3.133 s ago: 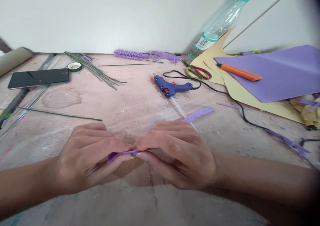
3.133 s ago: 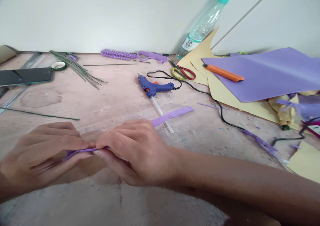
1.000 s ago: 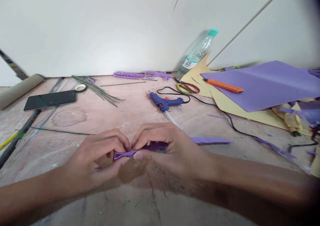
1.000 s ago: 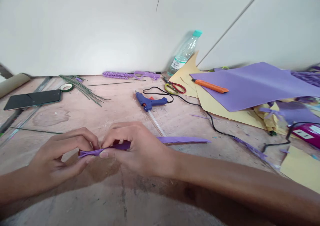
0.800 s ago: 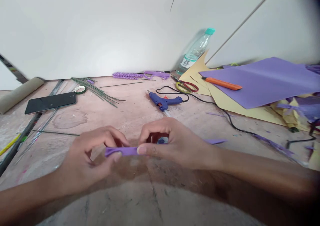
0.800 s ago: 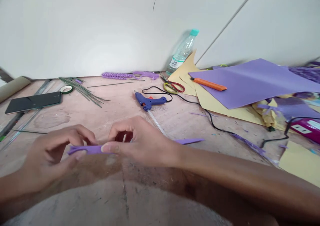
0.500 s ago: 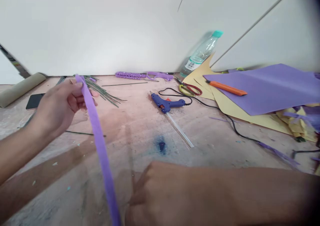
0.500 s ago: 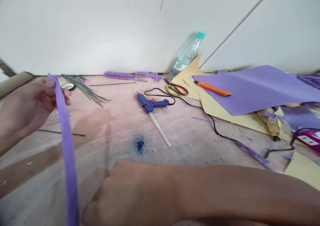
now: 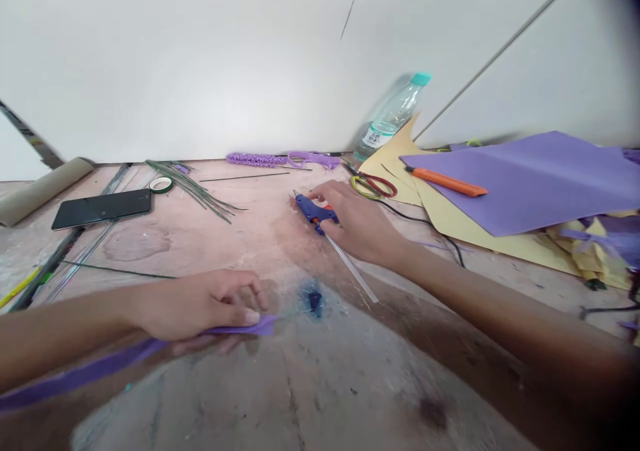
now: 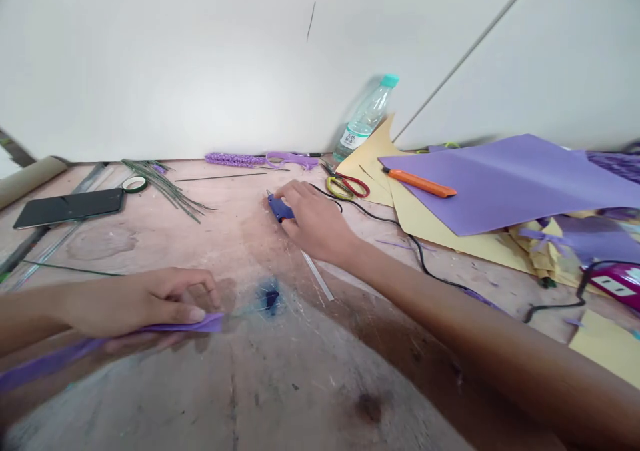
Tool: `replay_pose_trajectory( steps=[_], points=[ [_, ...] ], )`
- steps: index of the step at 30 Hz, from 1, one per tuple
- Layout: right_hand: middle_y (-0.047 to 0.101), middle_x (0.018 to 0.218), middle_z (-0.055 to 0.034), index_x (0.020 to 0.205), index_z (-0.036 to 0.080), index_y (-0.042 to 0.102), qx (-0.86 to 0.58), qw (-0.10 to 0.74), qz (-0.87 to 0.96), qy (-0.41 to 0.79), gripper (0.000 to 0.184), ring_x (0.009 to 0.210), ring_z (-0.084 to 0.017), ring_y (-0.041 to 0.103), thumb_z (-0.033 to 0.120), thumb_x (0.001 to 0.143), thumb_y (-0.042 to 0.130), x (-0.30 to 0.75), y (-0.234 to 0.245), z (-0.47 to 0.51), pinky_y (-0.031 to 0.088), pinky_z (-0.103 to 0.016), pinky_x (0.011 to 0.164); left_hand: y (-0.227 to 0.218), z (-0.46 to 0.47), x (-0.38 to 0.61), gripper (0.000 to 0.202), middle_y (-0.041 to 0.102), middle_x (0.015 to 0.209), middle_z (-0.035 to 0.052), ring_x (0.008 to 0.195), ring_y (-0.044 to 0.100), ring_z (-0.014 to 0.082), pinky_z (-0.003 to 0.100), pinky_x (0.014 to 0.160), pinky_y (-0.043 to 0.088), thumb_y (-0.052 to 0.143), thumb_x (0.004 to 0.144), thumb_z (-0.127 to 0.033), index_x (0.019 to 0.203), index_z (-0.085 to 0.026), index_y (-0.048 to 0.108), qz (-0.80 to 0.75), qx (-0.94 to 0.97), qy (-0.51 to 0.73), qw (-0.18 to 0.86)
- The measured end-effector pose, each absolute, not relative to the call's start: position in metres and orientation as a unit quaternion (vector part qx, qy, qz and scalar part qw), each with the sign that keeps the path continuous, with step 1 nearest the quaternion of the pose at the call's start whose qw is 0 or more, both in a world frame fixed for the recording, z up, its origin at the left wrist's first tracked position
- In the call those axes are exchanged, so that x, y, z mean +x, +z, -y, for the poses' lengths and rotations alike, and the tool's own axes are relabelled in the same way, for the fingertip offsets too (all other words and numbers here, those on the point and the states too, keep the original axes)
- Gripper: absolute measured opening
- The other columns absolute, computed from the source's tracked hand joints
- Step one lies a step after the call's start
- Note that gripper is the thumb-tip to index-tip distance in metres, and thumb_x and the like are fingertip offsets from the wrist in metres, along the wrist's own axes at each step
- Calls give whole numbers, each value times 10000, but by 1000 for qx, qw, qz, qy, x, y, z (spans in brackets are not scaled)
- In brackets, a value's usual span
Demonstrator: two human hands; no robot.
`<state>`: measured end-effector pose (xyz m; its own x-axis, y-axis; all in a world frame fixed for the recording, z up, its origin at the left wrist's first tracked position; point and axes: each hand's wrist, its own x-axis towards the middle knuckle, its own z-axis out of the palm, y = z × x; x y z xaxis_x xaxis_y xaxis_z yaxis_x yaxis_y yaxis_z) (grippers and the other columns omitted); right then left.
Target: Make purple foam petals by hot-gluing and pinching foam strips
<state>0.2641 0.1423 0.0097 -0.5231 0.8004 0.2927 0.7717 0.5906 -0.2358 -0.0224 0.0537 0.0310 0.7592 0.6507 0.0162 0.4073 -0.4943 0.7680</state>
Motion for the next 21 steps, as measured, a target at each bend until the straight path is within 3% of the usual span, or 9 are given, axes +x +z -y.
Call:
replay_pose_trajectory(
  steps=[3,5,8,10,14,18,21],
  points=[
    [660,1271,-190,1196,130,624,-459,156,873,55,441,1191,-367,618,80,770,523,287,2,-163,489,-508,998,2,-50,-5,207,692,662,-31,526,667,111,181,484,523,402,1112,-275,1097,-159,573,-349,833,174,392],
    [689,1210,-150,1166,165,650,-444,137,883,73,448,1155,-345,636,75,743,535,298,-1,-172,494,-492,1004,-10,-58,-5,188,736,874,37,758,708,155,257,660,580,432,1096,-299,1148,-171,559,-372,832,207,355],
    [702,1168,-144,1175,180,668,-425,134,890,93,427,1150,-352,627,99,775,544,307,-4,-179,485,-508,1010,-19,-75,-12,180,719,1112,99,1041,651,242,402,919,529,509,1042,-291,1133,-184,621,-375,851,230,286],
    [694,1183,-157,1182,181,670,-419,146,890,105,380,1165,-365,611,145,824,546,310,-7,-183,470,-530,1020,-22,-80,-18,209,707,1204,109,1152,601,276,457,1011,451,479,1035,-230,1150,-187,648,-370,867,230,244],
    [671,1241,-127,1206,224,658,-405,180,885,143,318,1186,-350,599,317,908,597,315,-13,-188,453,-515,1041,-25,-67,-27,314,657,1395,92,1308,526,284,462,1069,356,446,1049,-159,1293,-226,633,-378,878,232,179],
    [684,1048,-85,1136,227,625,-421,225,860,180,283,937,-270,635,462,990,566,314,-16,-176,495,-405,818,-25,-37,-32,317,675,1366,49,1309,518,270,437,1072,334,518,1034,-156,1302,-279,635,-397,878,240,121],
    [656,880,-43,1018,215,619,-407,261,847,222,252,786,-219,592,459,957,611,306,-13,-155,449,-338,689,-23,-22,-34,488,631,1404,20,1306,506,229,415,1047,331,373,1008,-31,1327,-315,608,-410,868,224,168]
  ],
)
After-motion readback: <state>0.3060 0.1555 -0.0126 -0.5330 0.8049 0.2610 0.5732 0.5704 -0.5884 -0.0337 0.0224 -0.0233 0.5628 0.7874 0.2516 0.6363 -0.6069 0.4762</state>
